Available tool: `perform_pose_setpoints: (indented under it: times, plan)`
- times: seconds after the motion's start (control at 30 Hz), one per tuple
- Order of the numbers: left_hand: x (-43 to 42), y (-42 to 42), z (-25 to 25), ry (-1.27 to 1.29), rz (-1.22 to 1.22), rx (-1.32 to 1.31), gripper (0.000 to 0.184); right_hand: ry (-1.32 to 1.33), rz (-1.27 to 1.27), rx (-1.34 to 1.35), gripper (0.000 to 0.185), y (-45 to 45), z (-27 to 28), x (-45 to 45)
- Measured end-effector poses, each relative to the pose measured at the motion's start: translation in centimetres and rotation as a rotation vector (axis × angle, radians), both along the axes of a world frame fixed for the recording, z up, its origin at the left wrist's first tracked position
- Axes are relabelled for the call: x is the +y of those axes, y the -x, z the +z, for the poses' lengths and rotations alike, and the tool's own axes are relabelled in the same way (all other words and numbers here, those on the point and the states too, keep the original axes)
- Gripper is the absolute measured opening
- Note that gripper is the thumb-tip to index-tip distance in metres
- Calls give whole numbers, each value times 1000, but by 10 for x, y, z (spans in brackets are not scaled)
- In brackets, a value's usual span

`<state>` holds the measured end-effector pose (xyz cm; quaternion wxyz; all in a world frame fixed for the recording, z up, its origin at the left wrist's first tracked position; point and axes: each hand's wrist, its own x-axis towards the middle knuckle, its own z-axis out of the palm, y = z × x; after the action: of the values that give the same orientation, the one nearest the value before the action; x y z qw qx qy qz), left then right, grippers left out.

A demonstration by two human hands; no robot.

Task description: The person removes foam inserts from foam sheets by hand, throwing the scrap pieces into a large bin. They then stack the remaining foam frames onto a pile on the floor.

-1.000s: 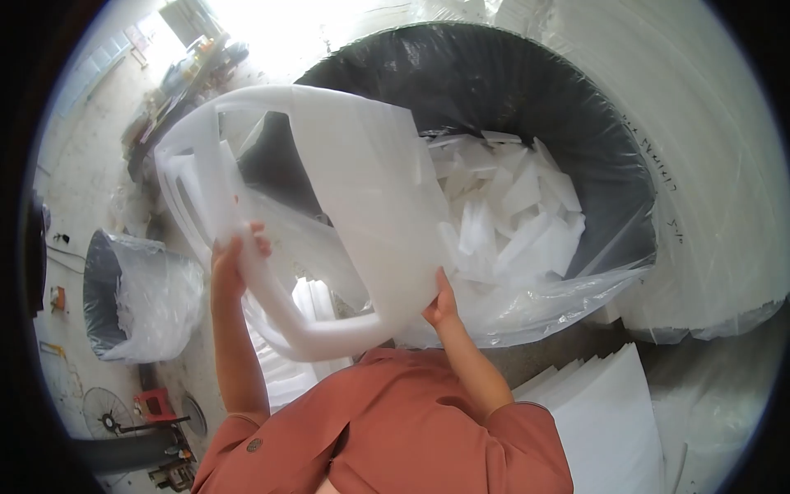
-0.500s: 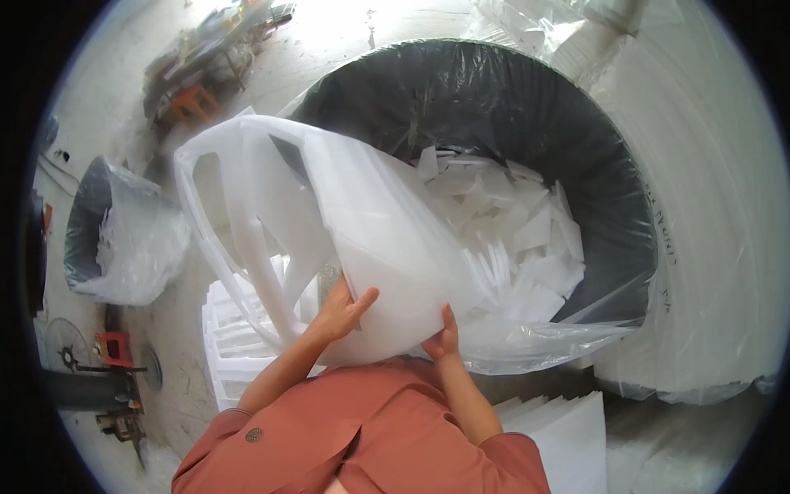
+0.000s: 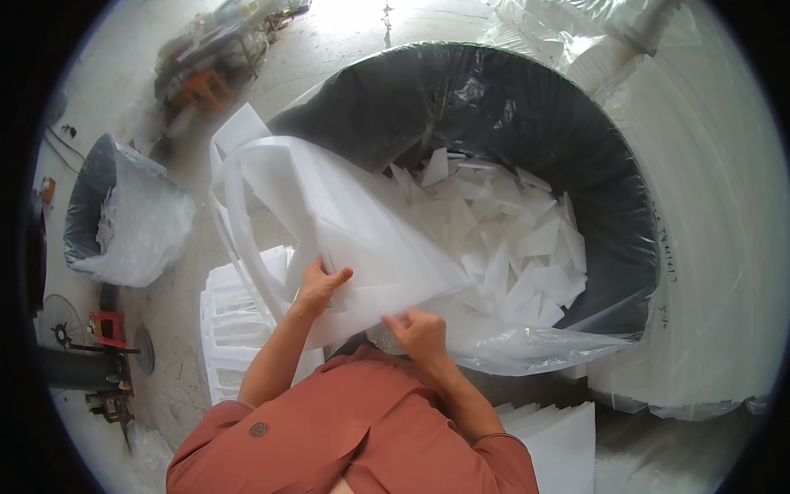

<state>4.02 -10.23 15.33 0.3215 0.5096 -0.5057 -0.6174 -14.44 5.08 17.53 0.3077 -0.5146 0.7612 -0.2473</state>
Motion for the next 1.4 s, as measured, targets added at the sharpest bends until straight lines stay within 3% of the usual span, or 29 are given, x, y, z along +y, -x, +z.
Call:
perform_pose_setpoints:
  times: [0.13,0.23,0.33,0.37,0.47,0.57,0.67,0.77,0.8,0.9,1.0,1.07,1.13,1.2,1.3,1.37,1.4]
  plan:
    - [4,-14,7,1,-8,12,54,329,131,-40,43,-11,16,-10]
    - [15,-18,-3,-25,-62,132,62,569,246,214,88,-19,10,-47]
    - [28,-25,0,1,-218,168,75,353,382,-77,124,-19,-29,-57]
    - [30,-31,-2,-46,-258,216,83,331,401,-40,128,-16,-32,-56]
    - [34,-43,4,-176,-459,359,89,285,390,-361,116,-12,-39,-63]
    - [38,-43,13,-169,-486,411,87,251,389,-693,83,-14,-8,-66]
    - [27,-43,6,-209,-370,348,75,523,319,-212,55,-22,-8,-63]
    - [3,-24,4,-289,41,321,59,631,320,156,55,-27,-47,-62]
    - [-10,-17,5,-313,215,321,54,640,334,164,53,-31,-43,-60]
    - [-59,-17,-21,-249,128,119,49,686,359,138,45,-37,-35,-54]
    - [-77,-30,-48,-261,70,172,42,848,309,-46,34,-20,-10,-52]
    - [-77,-31,-46,-251,69,131,38,721,89,-244,27,2,-3,-45]
    - [-80,-35,-61,-243,62,178,36,699,-262,-746,40,38,-9,-53]
    - [-71,-27,-42,-209,27,221,36,674,-673,-1358,55,67,19,-65]
    - [-58,-17,-23,-188,-60,229,37,597,-332,-625,95,72,-66,-91]
    - [-50,-5,3,-156,-177,259,40,557,93,-15,107,24,-39,-76]
    - [-46,-4,9,-149,-224,274,41,478,138,136,100,0,-22,-78]
